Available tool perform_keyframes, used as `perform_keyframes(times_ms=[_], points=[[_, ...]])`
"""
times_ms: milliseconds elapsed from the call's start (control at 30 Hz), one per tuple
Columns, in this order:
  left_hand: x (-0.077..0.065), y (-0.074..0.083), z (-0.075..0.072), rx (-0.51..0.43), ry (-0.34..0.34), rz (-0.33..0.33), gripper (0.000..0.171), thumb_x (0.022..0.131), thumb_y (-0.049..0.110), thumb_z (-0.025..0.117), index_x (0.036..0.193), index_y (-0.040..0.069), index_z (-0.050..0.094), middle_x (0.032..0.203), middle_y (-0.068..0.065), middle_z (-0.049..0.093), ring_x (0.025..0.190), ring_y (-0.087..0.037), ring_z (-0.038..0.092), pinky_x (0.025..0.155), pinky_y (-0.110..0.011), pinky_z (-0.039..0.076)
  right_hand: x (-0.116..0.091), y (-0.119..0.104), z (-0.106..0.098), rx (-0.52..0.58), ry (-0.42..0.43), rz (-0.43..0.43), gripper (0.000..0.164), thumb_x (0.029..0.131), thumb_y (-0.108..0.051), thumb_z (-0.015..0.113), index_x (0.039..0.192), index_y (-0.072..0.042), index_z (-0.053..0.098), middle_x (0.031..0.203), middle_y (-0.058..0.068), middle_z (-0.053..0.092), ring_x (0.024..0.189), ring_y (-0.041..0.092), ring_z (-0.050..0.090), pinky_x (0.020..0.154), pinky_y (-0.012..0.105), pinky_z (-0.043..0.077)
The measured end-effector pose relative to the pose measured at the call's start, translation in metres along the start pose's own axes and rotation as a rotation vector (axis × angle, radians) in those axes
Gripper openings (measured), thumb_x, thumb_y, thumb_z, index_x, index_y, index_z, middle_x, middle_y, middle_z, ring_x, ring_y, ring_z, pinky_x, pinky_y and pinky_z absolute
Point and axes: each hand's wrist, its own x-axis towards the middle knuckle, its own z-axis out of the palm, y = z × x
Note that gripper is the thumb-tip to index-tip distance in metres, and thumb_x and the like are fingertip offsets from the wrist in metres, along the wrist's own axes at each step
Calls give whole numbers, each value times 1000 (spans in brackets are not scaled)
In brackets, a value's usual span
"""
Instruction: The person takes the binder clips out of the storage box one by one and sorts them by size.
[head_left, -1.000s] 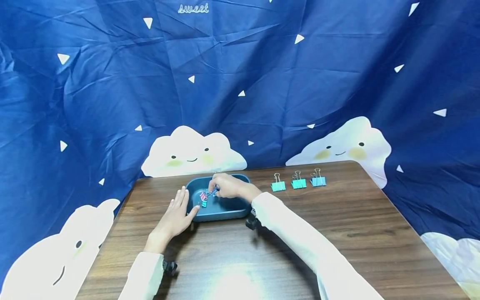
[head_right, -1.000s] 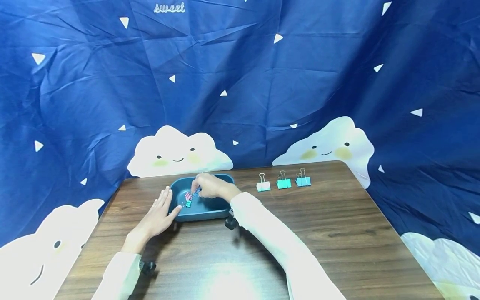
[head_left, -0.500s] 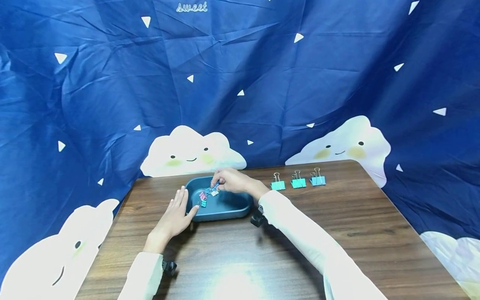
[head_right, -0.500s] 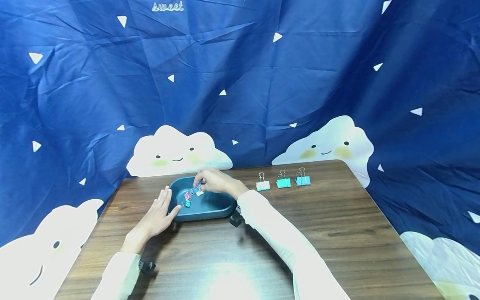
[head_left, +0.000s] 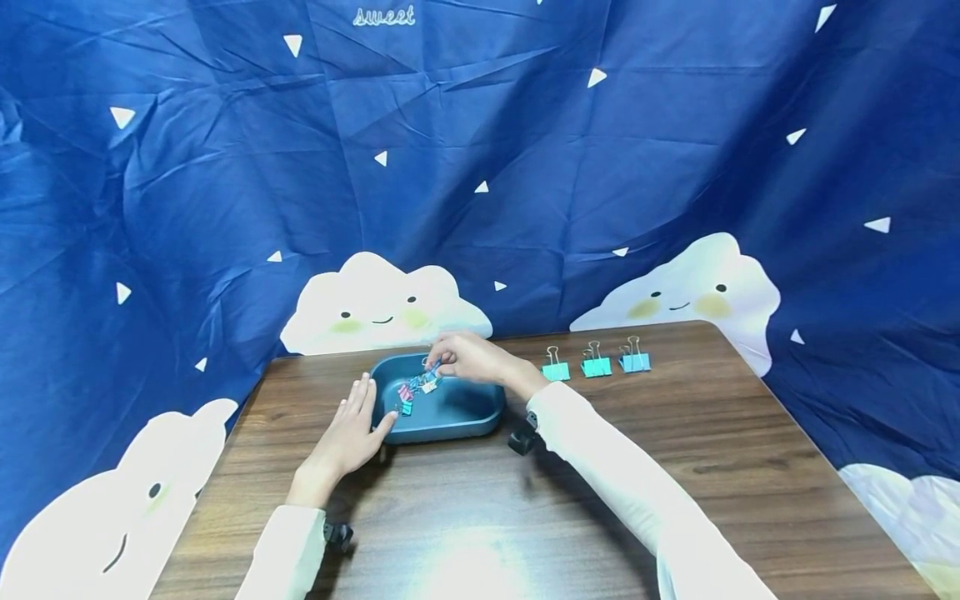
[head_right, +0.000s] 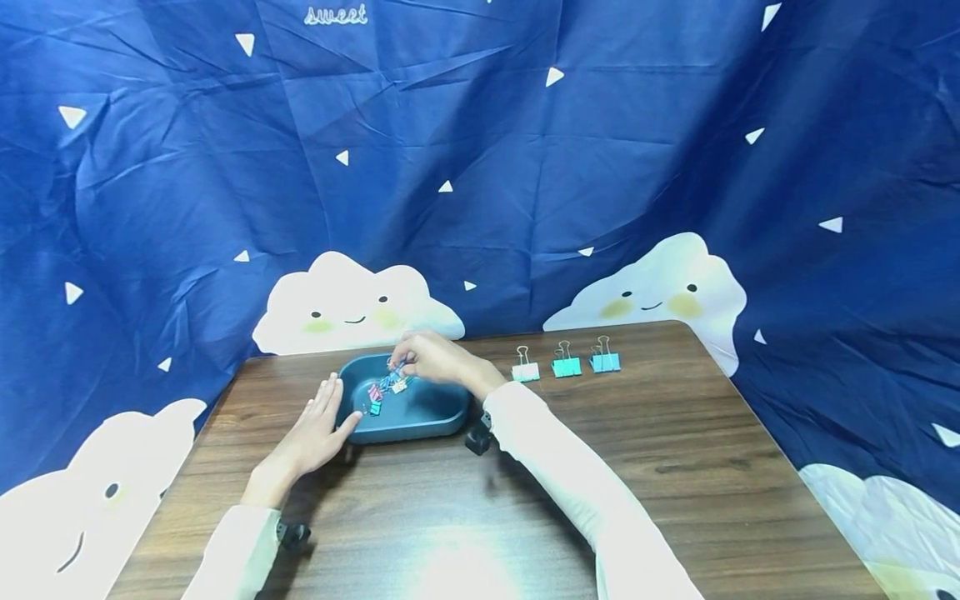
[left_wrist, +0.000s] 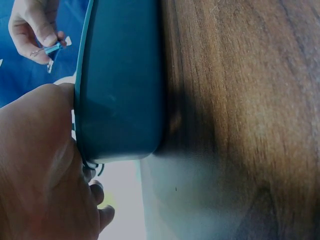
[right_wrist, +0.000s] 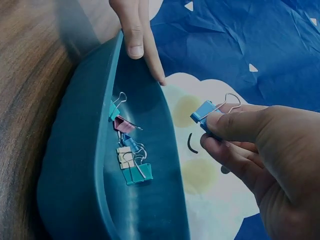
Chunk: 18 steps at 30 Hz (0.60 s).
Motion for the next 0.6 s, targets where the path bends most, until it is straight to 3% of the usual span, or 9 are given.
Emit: perform_keyframes(times_ms=[267,600], points=[[0,0,-1,5,-3,7,85,113,49,45,168,-7,11,178,-25,3,166,-45,5,133,-64,15,-7,0,-7,8,43,-28,12,97,-8,77,108,-11,83,108,0,75,96,12,71,89,22,60],[-1,-1,-1,11,10,15,86,113,50,44,167,-8,12,178,-26,4,166,-45,6,133,-65,16,-15,4,-13,16,75,-28,11,97,-13,80,107,-10,83,107,-1,76,98,13,72,91,27,62]])
